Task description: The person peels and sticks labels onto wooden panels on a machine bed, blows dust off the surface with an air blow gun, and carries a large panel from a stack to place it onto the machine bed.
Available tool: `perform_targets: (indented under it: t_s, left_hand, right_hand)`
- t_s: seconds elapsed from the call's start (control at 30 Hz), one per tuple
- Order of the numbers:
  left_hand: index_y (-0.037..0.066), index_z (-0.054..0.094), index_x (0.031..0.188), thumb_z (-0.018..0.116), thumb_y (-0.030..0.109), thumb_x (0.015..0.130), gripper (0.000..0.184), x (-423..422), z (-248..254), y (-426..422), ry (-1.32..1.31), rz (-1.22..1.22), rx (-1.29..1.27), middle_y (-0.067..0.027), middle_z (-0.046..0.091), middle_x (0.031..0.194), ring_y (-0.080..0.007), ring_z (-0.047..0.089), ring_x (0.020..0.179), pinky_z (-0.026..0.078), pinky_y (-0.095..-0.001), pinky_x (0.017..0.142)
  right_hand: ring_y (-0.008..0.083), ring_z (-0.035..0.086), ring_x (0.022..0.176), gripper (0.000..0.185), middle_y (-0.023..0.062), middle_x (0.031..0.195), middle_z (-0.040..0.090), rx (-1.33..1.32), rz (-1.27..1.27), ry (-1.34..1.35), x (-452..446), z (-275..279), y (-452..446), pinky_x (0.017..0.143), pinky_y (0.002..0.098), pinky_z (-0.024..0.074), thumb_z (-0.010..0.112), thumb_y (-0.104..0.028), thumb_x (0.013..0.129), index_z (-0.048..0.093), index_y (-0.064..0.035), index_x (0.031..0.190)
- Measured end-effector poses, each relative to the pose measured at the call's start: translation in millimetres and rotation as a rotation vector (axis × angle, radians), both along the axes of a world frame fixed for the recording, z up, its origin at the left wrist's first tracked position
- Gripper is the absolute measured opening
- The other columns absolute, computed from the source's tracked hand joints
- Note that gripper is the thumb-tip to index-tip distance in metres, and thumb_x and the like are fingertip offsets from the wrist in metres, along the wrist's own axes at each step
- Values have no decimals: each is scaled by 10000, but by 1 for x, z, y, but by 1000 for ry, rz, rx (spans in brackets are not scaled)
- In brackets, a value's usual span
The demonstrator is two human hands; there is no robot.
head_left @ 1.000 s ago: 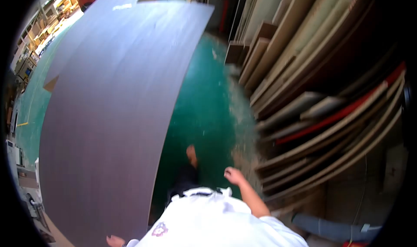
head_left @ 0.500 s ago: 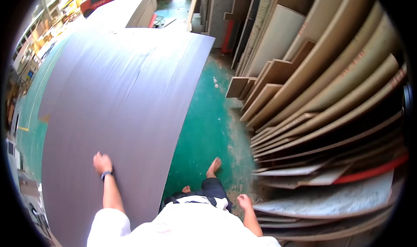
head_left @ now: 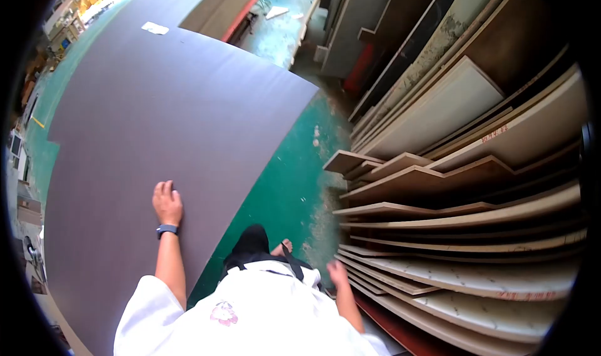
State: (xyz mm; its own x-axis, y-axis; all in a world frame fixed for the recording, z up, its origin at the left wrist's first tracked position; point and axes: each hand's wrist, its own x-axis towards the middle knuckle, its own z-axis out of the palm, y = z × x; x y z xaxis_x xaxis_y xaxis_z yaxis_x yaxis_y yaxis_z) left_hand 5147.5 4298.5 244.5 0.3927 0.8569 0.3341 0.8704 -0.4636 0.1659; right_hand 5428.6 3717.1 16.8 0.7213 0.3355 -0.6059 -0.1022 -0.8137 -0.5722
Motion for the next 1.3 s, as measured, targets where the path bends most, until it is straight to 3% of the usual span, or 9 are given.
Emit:
perform_targets:
  t_s: [0.07,0.1,0.17,0.33,0.43,0.53,0.73,0.93,1.3]
  left_hand:
    - [39,564,1274,563,147,891,398,9,12,-4,-42,15,-39,-188,441,1451,-384,439,1311,382,-465,1067]
    - [28,564,1272,556,139,891,397,10,9,-5,-42,34,-14,-192,446,1448,-399,460,1288,392,-469,1062]
    - [44,558,1279,554,138,893,397,10,4,2,-16,16,-17,-187,480,1424,-391,472,1281,389,-475,1057]
    - [50,566,1291,512,173,942,374,22,0,11,19,163,19,-178,499,1413,-369,476,1295,394,-457,1062]
    - [58,591,1259,529,216,937,364,41,-19,31,35,408,63,-167,550,1350,-363,523,1234,431,-457,1020]
    - [67,628,1187,562,288,912,360,109,-13,77,90,1040,17,-144,619,1211,-345,582,1112,477,-463,934]
    - [66,614,1212,543,248,928,345,261,-10,161,28,732,86,-155,585,1293,-341,551,1190,452,-448,986]
    - [72,580,1264,514,203,944,352,373,-2,177,26,876,71,-155,528,1373,-336,501,1259,413,-444,1033]
    - [60,554,1305,509,187,950,379,470,18,172,14,1116,26,-147,487,1422,-351,442,1318,362,-457,1086]
  right_hand:
    - [215,666,940,318,147,1025,704,40,106,-83,89,34,77,829,354,517,647,-259,882,646,-51,1123]
    - [358,651,1043,400,202,1100,681,103,202,-80,131,56,116,885,427,512,641,-356,877,641,-64,1150]
    - [260,671,977,344,149,1048,699,157,278,-161,201,88,196,866,354,514,655,-281,890,644,-56,1149]
    - [317,666,1012,367,164,1084,695,139,447,-199,333,109,340,879,385,516,636,-296,885,637,-62,1167]
    - [316,668,996,369,173,1073,694,107,530,-115,379,107,386,876,392,515,632,-296,882,644,-53,1159]
    - [343,661,999,365,196,1051,694,68,696,-16,427,111,423,868,421,514,635,-298,870,651,-65,1151]
    - [297,678,955,383,164,1047,706,-78,787,4,534,75,472,832,384,529,646,-309,854,663,-53,1139]
    - [293,671,1034,408,162,1097,702,-121,1078,33,679,25,577,917,379,514,669,-348,837,678,-56,1122]
    - [313,672,1012,383,168,1046,712,74,1298,-143,761,110,931,891,386,515,630,-328,856,673,-72,1138]
